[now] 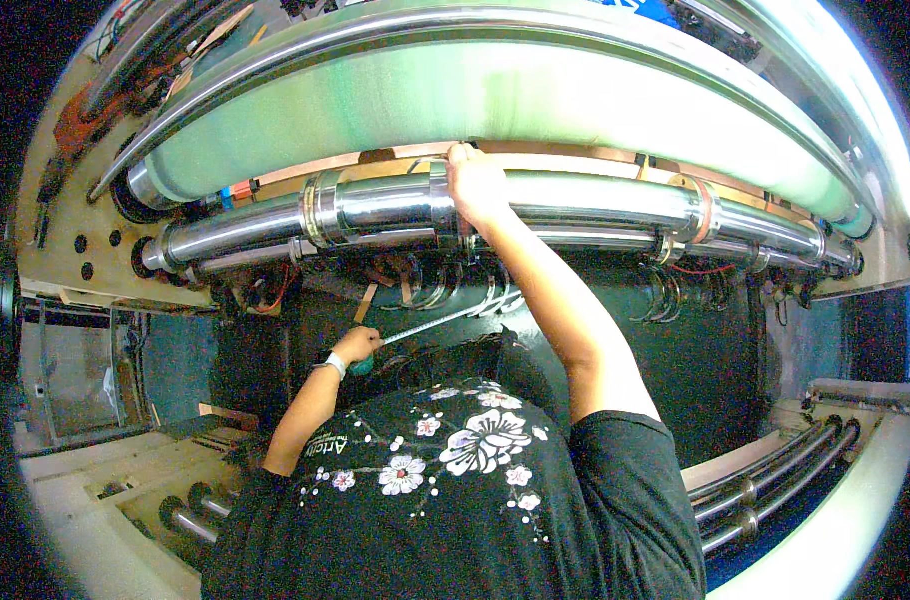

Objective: The person uses a tape measure to measure the length of several large metallic pipes mounted horizontally in a confined industrial space. The person repeatedly extends and retracts the tape measure along different sections of the pipes.

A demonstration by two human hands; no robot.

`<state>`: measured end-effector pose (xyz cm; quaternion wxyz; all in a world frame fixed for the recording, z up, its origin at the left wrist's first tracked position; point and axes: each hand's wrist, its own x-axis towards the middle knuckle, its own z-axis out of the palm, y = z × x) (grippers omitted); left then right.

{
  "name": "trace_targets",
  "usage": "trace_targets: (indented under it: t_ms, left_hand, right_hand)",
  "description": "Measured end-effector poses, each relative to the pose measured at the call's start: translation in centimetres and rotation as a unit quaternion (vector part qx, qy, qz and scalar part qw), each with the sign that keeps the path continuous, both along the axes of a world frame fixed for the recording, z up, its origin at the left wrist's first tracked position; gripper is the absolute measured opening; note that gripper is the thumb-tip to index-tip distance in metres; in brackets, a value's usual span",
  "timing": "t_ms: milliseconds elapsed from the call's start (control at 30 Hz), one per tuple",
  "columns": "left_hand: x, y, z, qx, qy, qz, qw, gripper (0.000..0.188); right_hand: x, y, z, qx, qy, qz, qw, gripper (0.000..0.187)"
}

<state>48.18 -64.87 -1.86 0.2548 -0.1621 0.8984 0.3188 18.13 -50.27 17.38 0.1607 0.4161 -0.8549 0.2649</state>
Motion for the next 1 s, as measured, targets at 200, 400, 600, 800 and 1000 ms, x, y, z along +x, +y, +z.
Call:
trace_targets:
  t_ms: [200, 400, 600, 800, 1000]
  left_hand:
    - [0.2, -0.5, -0.3, -0.008, 0.010, -0.001, 1.000, 0.024]
    - [0.0, -1.1, 0.1, 0.005, -0.002, 0.019, 1.000, 0.024]
    - [0.4, -1.3, 0.0, 0.007, -0.016, 0.038, 0.999, 0.024]
    - [0.8, -1.9, -1.2, -0.019, -0.020, 0.003, 1.000, 0.023]
    - [-0.4, -1.4, -0.2, -0.009, -0.055, -0.009, 0.998, 0.023]
  right_hand:
    - [-0.2, 0.0, -0.6, -0.013, -0.013, -0.001, 1.000, 0.013]
    - [-0.1, 0.1, -0.4, -0.015, -0.028, -0.004, 0.999, 0.012]
    - [-1.1, 2.9, 1.0, -0.059, -0.023, 0.065, 0.996, 0.011]
    - [3.0, 8.0, 3.0, 0.137, -0.076, 0.095, 0.983, 0.020]
    - [3.4, 7.8, 1.4, 0.113, 0.023, 0.103, 0.988, 0.020]
